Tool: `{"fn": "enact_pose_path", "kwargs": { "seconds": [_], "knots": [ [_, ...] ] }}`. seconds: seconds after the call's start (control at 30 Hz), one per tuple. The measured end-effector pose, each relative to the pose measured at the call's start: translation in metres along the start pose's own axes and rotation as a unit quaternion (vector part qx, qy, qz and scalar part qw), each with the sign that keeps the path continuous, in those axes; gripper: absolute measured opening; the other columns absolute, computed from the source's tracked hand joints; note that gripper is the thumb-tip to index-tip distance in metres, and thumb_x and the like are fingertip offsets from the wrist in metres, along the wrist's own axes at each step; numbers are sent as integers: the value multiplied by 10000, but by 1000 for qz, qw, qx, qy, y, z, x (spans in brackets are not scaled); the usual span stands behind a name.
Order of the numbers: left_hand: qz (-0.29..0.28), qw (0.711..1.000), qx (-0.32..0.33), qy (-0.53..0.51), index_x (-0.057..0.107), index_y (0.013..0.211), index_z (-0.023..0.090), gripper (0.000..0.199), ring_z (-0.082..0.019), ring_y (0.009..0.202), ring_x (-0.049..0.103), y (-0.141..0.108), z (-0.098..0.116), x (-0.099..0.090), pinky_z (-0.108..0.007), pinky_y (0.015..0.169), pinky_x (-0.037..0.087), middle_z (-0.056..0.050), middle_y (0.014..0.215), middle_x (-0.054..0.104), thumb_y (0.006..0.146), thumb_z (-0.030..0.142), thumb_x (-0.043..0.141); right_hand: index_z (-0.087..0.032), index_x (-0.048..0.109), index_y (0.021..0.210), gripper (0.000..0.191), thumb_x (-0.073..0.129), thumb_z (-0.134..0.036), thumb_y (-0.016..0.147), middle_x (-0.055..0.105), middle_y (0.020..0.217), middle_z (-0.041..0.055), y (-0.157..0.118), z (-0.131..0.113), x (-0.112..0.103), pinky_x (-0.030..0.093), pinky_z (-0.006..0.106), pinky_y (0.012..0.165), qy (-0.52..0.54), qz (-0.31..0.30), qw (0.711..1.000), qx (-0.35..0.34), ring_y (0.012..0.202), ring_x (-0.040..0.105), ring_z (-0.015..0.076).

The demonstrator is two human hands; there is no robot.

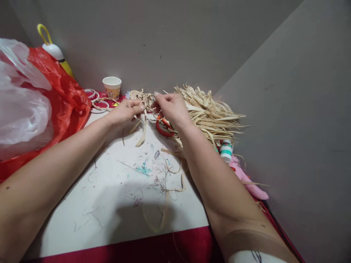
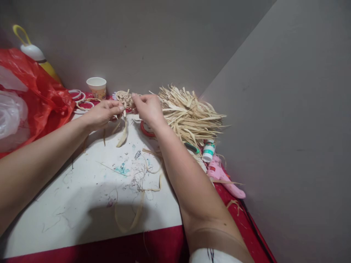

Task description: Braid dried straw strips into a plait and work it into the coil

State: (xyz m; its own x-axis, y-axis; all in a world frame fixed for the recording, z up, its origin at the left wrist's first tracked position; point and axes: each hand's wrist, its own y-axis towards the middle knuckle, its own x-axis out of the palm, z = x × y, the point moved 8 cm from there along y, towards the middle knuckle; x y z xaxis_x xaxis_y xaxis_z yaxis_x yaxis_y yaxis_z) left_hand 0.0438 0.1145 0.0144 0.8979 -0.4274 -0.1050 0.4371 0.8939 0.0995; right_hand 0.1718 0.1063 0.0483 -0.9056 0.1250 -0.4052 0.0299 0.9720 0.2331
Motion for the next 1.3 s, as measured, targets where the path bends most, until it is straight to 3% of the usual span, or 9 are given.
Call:
{"fn": "enact_pose_path", "kwargs": {
  "seconds": [0.13,0.23,0.3,0.47,0.57,0.73,0.83,1.13,1.3],
  "knots": [
    [-78,993,20,83,553,662,154,171,-79,545,437,-4,5,18,-227,561,358,31,602,498,794,260,583,-147,546,604,394,657,-497,748,508,480,-29,0,40,26,179,192,349,168,-128,965,156,385,351,53],
    [-82,990,20,116,575,678,157,155,-89,547,450,-6,6,21,-235,560,372,24,600,511,798,255,571,-144,549,640,257,744,-307,674,469,472,-64,-1,43,38,124,166,344,282,-172,930,159,390,314,33],
    [-77,989,15,125,590,695,158,145,-88,529,441,-7,7,20,-232,549,370,22,590,511,804,250,562,-143,534,639,212,738,-202,648,472,482,-71,1,40,36,134,149,341,327,-155,922,138,390,318,24],
    [-35,994,12,107,536,630,164,194,-79,505,432,-6,6,12,-217,529,366,34,561,465,806,245,550,-146,501,639,173,661,-90,670,467,481,-82,5,41,24,210,124,332,367,-2,921,132,395,380,18],
    [-14,995,-4,97,553,655,160,161,-77,492,444,-4,-3,11,-213,509,378,36,571,482,794,240,564,-152,476,646,192,641,-58,676,459,478,-88,3,47,26,233,118,329,388,47,908,154,394,391,17],
    [52,998,-37,15,516,651,171,176,-76,461,445,-4,-17,6,-201,471,382,40,522,480,814,234,545,-155,479,670,175,629,-66,686,479,494,-86,4,52,31,261,117,319,407,37,898,165,394,422,22],
    [34,997,-53,-34,514,644,165,174,-67,465,456,-7,-17,11,-188,464,372,19,551,516,807,207,559,-147,492,669,160,617,-49,691,499,491,-80,4,55,28,280,120,322,402,73,899,155,393,444,26],
    [20,988,-85,-124,487,614,173,183,-43,358,328,-6,-16,14,-181,384,185,44,419,451,781,201,557,-151,472,631,182,584,-25,700,471,409,-75,-1,57,32,310,124,319,411,127,884,181,346,434,37],
    [16,999,-30,-18,531,630,154,149,-43,383,331,-6,-4,11,-184,405,199,63,416,417,777,160,550,-161,447,610,222,585,-22,716,463,417,-79,-1,58,34,327,114,326,430,116,873,200,349,426,28]
  ]
}}
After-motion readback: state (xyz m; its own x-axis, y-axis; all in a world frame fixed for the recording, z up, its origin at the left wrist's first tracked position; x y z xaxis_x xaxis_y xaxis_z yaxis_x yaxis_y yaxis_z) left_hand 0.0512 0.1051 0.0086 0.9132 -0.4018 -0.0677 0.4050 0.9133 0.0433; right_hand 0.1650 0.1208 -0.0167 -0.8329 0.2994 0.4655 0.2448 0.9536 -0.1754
